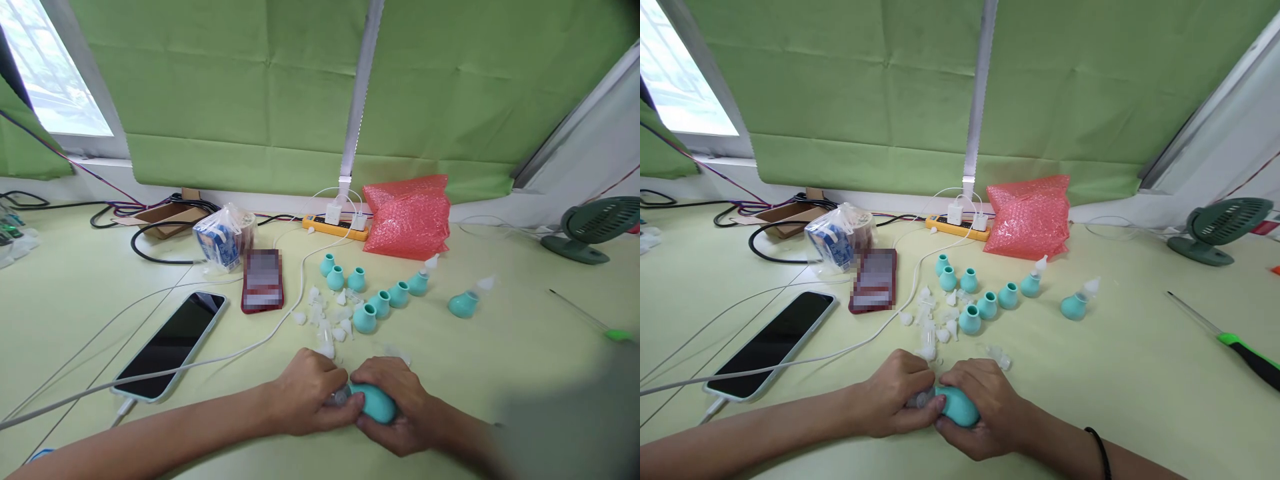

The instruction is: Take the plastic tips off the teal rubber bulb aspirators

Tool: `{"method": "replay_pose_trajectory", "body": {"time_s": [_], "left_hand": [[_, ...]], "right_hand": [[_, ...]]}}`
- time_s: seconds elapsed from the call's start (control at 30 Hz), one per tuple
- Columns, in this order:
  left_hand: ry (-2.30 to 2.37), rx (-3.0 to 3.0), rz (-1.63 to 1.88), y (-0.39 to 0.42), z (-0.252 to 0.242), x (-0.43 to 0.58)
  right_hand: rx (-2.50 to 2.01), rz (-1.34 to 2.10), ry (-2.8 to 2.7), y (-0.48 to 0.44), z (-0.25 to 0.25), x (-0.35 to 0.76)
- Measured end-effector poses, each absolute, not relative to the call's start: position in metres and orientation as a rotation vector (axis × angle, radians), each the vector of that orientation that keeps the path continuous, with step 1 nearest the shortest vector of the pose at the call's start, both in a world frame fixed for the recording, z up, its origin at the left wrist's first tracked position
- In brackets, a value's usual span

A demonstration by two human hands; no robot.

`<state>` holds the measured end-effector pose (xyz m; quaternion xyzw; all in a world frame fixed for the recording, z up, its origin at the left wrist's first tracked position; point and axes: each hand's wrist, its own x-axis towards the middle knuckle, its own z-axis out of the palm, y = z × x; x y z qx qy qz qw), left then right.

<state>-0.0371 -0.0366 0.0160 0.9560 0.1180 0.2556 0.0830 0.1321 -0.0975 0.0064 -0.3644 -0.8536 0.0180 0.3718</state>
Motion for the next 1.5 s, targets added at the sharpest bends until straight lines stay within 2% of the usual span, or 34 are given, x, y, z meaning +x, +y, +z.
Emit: {"method": "replay_pose_trajectory", "body": {"time_s": [0.17, 0.4, 0.5, 0.57, 0.67, 0.77, 0.9, 1.0, 1.17, 1.27, 1.5], "left_hand": [[0.308, 2.838, 0.787, -0.037, 0.011, -0.036], [0.409, 2.026, 0.249, -0.04, 0.031, -0.033], [0.566, 1.871, 0.094, -0.041, 0.034, -0.03], [0.703, 1.846, 0.094, -0.038, 0.032, -0.029], [0.78, 1.757, 0.331, -0.029, 0.027, -0.031], [0.775, 2.047, 0.556, -0.022, 0.02, -0.034], [0.701, 2.773, 0.621, -0.02, 0.008, -0.035], [0.749, 3.055, 0.683, -0.021, 0.001, -0.034], [0.533, 3.117, 0.622, -0.02, 0.009, -0.036], [0.371, 3.082, 0.525, -0.02, 0.015, -0.038], [0.464, 3.019, 0.393, -0.02, 0.014, -0.038]], "right_hand": [[-0.931, 0.095, -2.337, -0.095, 0.014, 0.131], [-0.895, 0.228, -2.242, -0.105, 0.018, 0.126], [-0.805, 0.166, -2.236, -0.107, 0.017, 0.126], [-0.68, 0.039, -2.288, -0.106, 0.017, 0.128], [-0.63, -0.082, -2.216, -0.1, 0.02, 0.134], [-0.701, -0.119, -2.065, -0.091, 0.024, 0.145], [-0.725, -0.137, -1.955, -0.074, 0.025, 0.168], [-0.764, -0.112, -1.801, -0.059, 0.017, 0.185], [-0.875, -0.047, -1.538, -0.04, 0.002, 0.201], [-1.069, -0.126, -1.551, -0.034, 0.001, 0.207], [-1.255, -0.329, -1.683, -0.028, 0.007, 0.226]]}}
